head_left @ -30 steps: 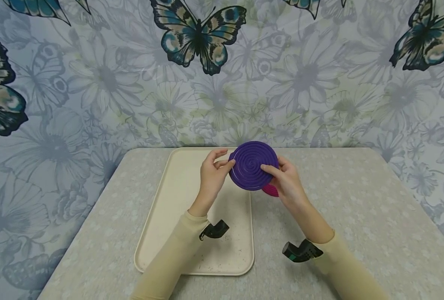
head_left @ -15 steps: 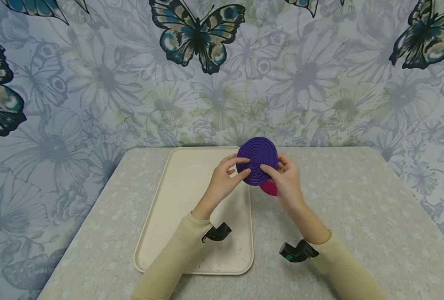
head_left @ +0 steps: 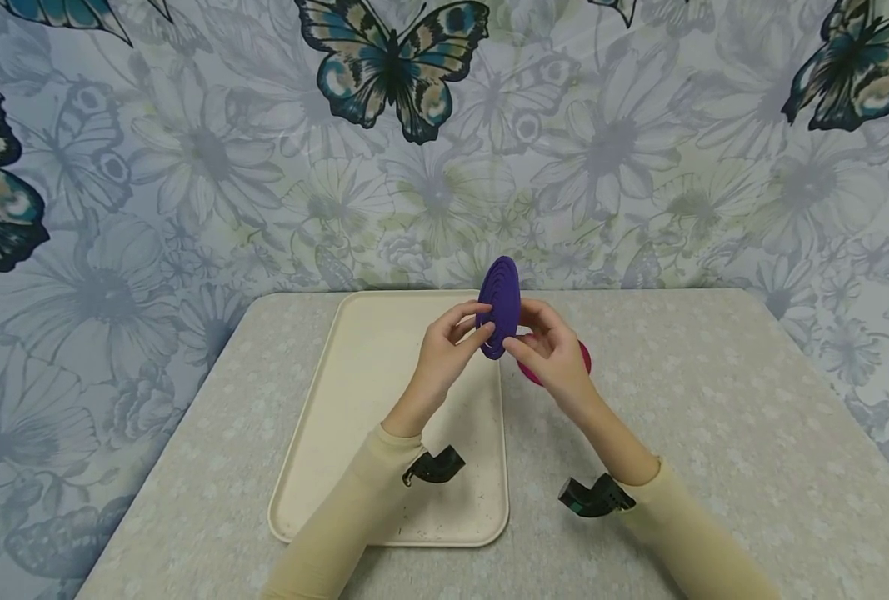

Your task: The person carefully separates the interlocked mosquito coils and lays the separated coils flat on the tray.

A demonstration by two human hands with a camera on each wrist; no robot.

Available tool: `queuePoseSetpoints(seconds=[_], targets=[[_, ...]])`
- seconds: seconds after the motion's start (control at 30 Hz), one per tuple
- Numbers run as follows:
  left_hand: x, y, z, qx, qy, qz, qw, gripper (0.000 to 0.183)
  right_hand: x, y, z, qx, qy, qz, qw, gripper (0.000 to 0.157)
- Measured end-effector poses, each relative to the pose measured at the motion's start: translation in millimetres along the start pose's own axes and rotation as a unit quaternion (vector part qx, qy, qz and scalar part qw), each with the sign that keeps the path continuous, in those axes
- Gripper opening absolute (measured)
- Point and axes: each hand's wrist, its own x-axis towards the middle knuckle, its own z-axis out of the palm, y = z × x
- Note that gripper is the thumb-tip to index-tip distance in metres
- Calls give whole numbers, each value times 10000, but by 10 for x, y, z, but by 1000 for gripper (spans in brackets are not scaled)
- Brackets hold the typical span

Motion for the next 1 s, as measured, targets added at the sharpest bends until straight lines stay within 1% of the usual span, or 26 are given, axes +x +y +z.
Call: queuePoseSetpoints(seconds=[0.07,0.13,0.27,0.37,0.47,0.57,0.67,0.8,0.93,1.0], targets=[[4,9,3,-123,14,-54,9999,32,8,9,-12,-171,-162,-170,9996,49],[5,12,3,-220,-4,-124,9997,31,19,28,-23,-507,-247,-333,9979,53],[0,9,2,-394,-147,-216,9989,32,46,72,-39,-1266,-251,-664,9894,61],[-8,17,2,-358,-224,-273,9987,35,61,93,-47,-1483,-271,-768,9856,66],[-13,37,7,-189,-294,-367,9987,38,67,109,-48,-1483,-398,-755,9853,71],[-9,40,5,25,-367,-320,9988,39,75,134,-50,-1354,-524,-740,9866,76],[-8,36,-6,337,-412,-133,9985,42,76,144,-50,-1079,-571,-700,9900,80],[-12,60,-23,877,-508,139,9948,50,73,130,-58,-778,-499,-610,9939,81],[-10,82,-57,1293,-596,388,9890,55,80,117,-78,-754,-419,-630,9943,80],[-6,88,-84,1498,-614,579,9851,56,87,109,-83,-726,-445,-685,9940,79]])
